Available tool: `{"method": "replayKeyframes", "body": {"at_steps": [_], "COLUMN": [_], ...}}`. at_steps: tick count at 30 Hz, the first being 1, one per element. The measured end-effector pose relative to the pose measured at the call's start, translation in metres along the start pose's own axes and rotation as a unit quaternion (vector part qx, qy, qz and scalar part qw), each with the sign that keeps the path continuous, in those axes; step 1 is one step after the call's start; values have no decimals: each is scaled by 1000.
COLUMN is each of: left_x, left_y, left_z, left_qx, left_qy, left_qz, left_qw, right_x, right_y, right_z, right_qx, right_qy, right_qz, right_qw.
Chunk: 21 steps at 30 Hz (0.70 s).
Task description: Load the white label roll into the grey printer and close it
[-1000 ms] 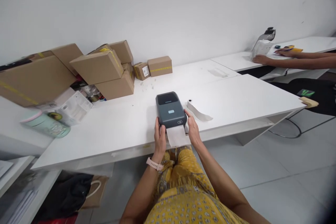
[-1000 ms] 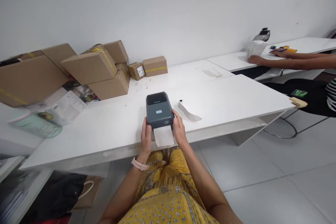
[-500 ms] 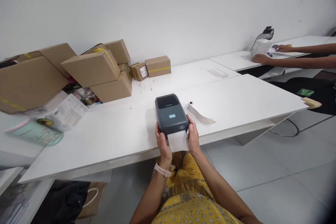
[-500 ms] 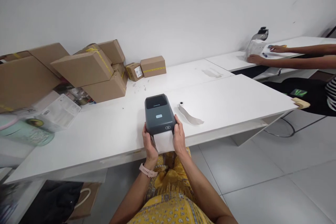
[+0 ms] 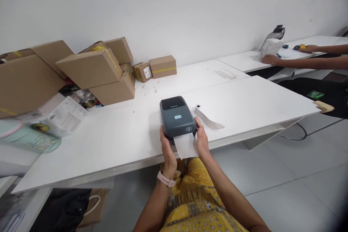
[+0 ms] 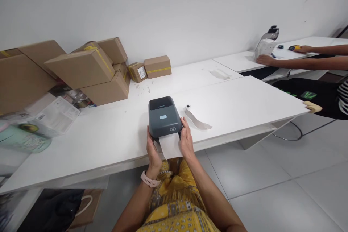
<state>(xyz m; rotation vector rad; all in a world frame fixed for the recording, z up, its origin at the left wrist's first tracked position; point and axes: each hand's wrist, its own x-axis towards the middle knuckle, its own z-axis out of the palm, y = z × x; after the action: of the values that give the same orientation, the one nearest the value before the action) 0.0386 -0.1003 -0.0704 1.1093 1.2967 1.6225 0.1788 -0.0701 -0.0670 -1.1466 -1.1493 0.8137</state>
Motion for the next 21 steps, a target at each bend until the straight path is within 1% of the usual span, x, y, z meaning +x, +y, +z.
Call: {"method": "replayKeyframes", "body": {"at_steps": [2, 4, 6, 7, 9, 10, 11, 13, 15, 16, 19, 21], "left_x": [13, 36, 67, 84, 117, 131, 141, 152, 151, 148, 138, 135], "left_y": [11, 26, 44, 51, 61, 62, 60, 50, 35, 27, 8, 4], "left_z": [-3, -6, -8, -8, -7, -7, -6, -5, -5, -6, -8, -9], "left_qx": [1, 24, 56, 68, 73, 68, 66, 58, 51, 47, 23, 4], "left_qy": [10, 13, 3, -6, -1, -2, -7, -11, -28, -42, -59, -66], "left_qz": [31, 77, 135, 150, 160, 149, 121, 44, -33, -61, -104, -107], "left_qw": [999, 997, 989, 986, 985, 987, 990, 997, 998, 996, 993, 992], "right_x": [14, 37, 67, 83, 116, 133, 149, 179, 208, 221, 251, 258], "right_y": [-11, -28, -47, -56, -71, -76, -79, -83, -82, -81, -78, -79], "right_z": [-3, -2, 6, 11, 26, 33, 41, 55, 67, 71, 81, 81], "right_qx": [-36, -69, -89, -95, -109, -120, -136, -172, -200, -207, -211, -208], "right_qy": [-21, -47, -66, -68, -66, -64, -64, -68, -77, -81, -98, -112], "right_qz": [-39, -100, -154, -167, -183, -190, -195, -201, -199, -196, -188, -192], "right_qw": [998, 991, 982, 979, 975, 972, 969, 962, 956, 955, 954, 952]}}
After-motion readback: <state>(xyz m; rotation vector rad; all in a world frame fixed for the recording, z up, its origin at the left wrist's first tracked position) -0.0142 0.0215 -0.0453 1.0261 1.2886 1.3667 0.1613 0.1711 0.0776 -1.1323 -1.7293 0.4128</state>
